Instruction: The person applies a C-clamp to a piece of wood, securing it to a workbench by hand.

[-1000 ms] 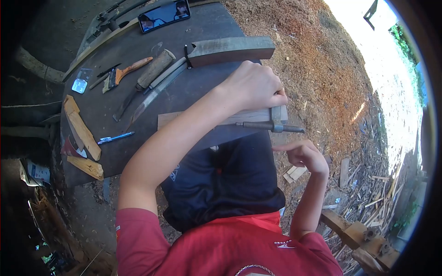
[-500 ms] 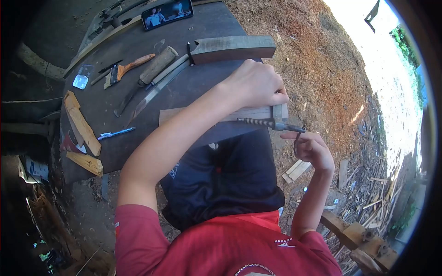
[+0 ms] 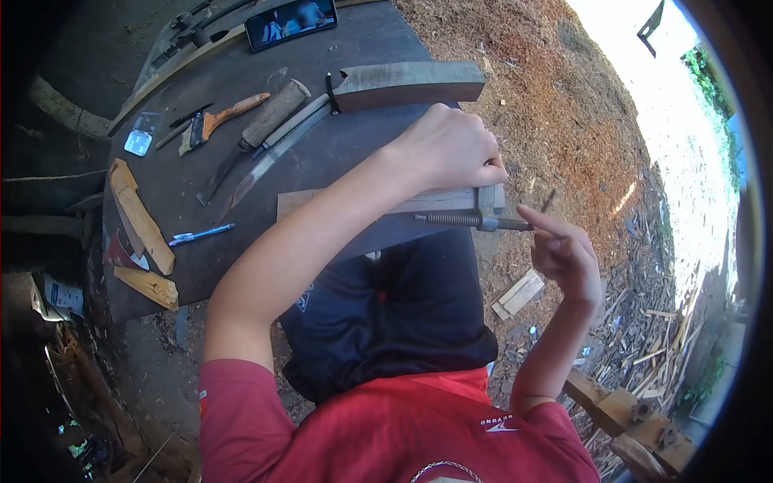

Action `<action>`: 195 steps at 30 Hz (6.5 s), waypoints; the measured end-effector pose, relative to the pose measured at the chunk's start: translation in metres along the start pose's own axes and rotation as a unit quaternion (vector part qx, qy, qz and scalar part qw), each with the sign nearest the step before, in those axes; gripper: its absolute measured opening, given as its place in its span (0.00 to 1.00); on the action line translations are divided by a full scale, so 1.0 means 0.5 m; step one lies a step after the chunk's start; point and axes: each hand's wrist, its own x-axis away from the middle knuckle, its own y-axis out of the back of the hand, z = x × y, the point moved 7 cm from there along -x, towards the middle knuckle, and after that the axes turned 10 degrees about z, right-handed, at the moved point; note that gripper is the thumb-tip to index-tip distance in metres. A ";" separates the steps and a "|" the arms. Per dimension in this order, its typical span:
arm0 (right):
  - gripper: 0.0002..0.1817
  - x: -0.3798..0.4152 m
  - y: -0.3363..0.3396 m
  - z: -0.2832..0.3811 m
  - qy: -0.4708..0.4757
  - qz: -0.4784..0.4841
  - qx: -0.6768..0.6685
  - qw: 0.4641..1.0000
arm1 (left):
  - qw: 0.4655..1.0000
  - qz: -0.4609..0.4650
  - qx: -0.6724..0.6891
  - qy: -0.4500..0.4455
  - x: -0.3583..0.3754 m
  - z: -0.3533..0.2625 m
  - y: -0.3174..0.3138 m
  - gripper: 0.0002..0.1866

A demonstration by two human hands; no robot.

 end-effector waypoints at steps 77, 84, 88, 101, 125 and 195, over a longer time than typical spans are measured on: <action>0.23 -0.005 -0.004 -0.060 -0.134 0.156 0.077 0.976 | 1.000 0.002 -0.025 0.005 0.005 -0.001 0.007 0.15; 0.24 -0.026 0.033 -0.044 -0.101 -0.006 0.164 0.981 | 1.000 -0.002 -0.005 -0.004 -0.002 -0.001 0.002 0.16; 0.25 -0.001 -0.056 -0.038 -0.110 0.229 0.103 0.962 | 0.999 0.013 -0.027 0.011 0.002 0.003 0.005 0.16; 0.20 0.021 -0.039 -0.008 -0.023 0.173 -0.053 0.983 | 1.000 0.002 -0.001 0.008 0.004 0.004 0.000 0.16; 0.35 -0.033 -0.021 -0.010 -0.070 -0.119 0.049 0.989 | 1.000 -0.011 -0.018 -0.002 0.005 0.000 0.003 0.16; 0.16 0.097 -0.006 -0.237 0.096 -0.374 -0.093 0.918 | 0.967 -0.186 -0.085 -0.152 -0.078 -0.256 0.120 0.17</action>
